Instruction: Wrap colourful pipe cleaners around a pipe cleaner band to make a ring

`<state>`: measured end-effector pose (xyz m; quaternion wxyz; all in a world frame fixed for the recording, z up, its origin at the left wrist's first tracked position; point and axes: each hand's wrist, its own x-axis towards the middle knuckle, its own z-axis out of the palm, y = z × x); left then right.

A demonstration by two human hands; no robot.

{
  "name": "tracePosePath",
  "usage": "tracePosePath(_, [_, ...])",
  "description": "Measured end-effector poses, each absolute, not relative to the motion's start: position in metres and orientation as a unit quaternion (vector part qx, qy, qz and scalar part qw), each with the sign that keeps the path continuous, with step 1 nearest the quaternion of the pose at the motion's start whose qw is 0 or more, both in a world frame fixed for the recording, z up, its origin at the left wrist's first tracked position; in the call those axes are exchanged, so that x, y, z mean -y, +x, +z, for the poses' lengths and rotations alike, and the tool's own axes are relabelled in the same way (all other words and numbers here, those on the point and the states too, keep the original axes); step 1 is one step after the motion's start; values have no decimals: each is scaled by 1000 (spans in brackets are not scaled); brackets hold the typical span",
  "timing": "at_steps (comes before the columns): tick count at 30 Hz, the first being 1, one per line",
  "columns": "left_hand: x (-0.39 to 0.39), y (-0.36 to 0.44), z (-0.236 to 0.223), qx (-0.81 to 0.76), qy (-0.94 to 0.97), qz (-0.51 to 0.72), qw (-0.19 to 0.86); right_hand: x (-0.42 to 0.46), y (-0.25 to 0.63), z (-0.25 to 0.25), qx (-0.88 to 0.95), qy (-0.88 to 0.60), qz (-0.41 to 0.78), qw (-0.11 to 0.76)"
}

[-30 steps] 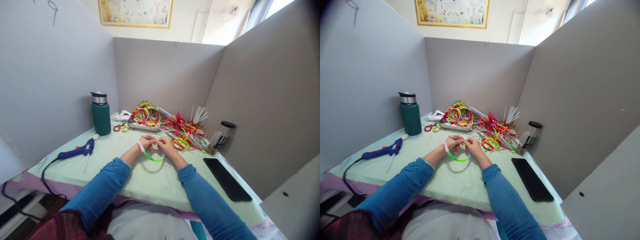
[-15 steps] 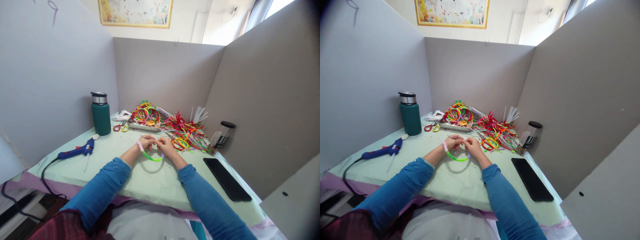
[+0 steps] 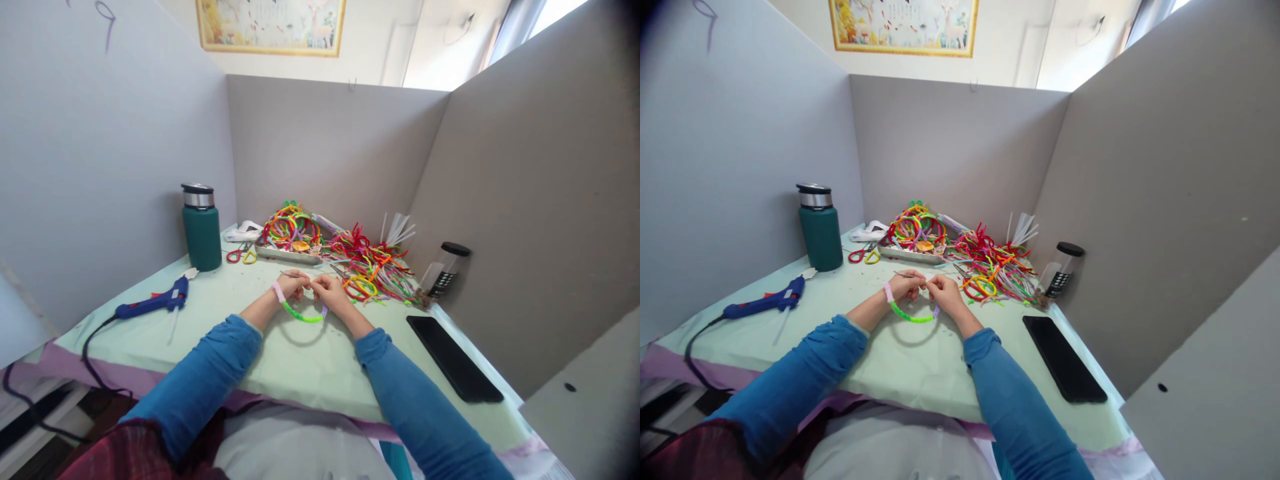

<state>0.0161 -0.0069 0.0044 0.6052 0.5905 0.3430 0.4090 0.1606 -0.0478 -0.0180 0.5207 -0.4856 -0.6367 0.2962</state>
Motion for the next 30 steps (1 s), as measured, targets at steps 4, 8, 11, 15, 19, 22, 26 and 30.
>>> tracePosePath(4, [5, 17, 2, -335, 597, 417, 598, 49, 160, -17, 642, -483, 290, 520])
tracePosePath(8, [4, 17, 1, -338, 599, 418, 593, 50, 159, -17, 646, -486, 286, 515])
tracePosePath(11, [4, 18, 0, -349, 599, 415, 589, 49, 159, -18, 645, -489, 285, 513])
tracePosePath(15, [3, 17, -1, -351, 601, 409, 590, 49, 159, -17, 641, -495, 287, 512])
tracePosePath(19, [3, 17, -1, -341, 608, 411, 587, 50, 158, -15, 643, -493, 287, 511])
tracePosePath(22, [4, 16, 0, -339, 609, 409, 589, 51, 158, -16, 647, -486, 285, 514])
tracePosePath(26, [6, 17, 2, -341, 605, 408, 593, 50, 157, -17, 649, -484, 283, 514])
tracePosePath(30, [4, 17, 1, -338, 605, 410, 593, 50, 158, -16, 641, -489, 288, 517])
